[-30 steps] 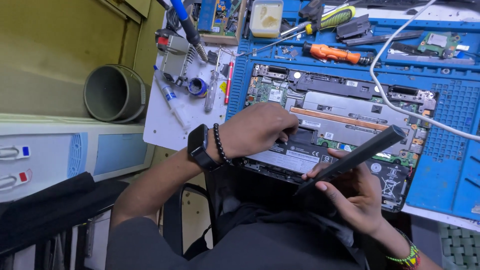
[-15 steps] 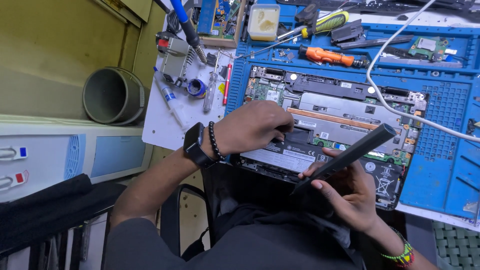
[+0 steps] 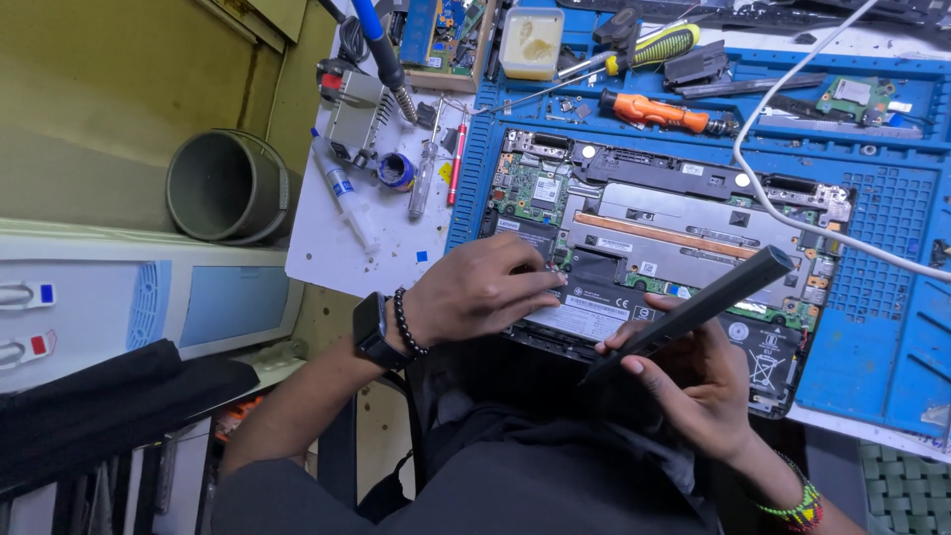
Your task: Replacing a laptop battery by unscrewing it and disconnecting the power cable.
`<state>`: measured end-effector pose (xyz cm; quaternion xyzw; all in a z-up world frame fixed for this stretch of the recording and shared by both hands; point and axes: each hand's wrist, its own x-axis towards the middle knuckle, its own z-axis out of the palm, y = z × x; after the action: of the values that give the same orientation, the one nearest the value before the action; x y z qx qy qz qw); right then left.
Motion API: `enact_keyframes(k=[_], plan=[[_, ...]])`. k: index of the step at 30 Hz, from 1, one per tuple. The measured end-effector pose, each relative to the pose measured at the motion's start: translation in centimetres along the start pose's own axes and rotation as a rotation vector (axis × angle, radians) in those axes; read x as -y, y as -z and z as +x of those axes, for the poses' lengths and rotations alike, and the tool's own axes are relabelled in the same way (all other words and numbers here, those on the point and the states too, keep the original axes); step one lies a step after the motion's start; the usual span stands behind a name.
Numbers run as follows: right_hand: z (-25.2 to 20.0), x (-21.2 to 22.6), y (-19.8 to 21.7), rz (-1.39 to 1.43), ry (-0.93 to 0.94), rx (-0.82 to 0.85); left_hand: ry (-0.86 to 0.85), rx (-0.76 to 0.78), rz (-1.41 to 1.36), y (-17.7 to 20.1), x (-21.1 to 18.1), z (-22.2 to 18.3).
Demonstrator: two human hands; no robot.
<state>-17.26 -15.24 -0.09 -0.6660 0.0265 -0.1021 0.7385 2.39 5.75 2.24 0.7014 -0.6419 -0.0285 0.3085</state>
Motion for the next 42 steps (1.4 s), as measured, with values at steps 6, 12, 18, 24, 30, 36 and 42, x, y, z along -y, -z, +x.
enact_keyframes(k=[6,12,18,24,30,36,42], plan=[[0.0,0.1,0.0,-0.022,0.0,-0.001,-0.055,-0.035,0.038,-0.7,0.1,-0.6],[0.1,0.0,0.1,-0.026,0.018,0.001,-0.043,-0.007,0.057,-0.9,0.0,-0.2],[0.1,0.0,0.0,-0.021,0.044,0.006,-0.039,0.003,0.083,-0.9,0.0,-0.1],[0.1,-0.1,0.1,-0.013,0.046,0.011,-0.037,0.008,0.095,-0.9,0.1,-0.1],[0.0,-0.1,0.0,-0.015,0.042,0.009,-0.038,0.015,0.099,-0.8,0.2,0.0],[0.0,0.0,0.1,-0.011,0.03,0.009,-0.036,0.006,0.099,-1.0,0.4,0.1],[-0.1,-0.1,-0.1,0.045,0.033,0.007,-0.048,-0.059,0.072,-1.6,0.8,0.0]])
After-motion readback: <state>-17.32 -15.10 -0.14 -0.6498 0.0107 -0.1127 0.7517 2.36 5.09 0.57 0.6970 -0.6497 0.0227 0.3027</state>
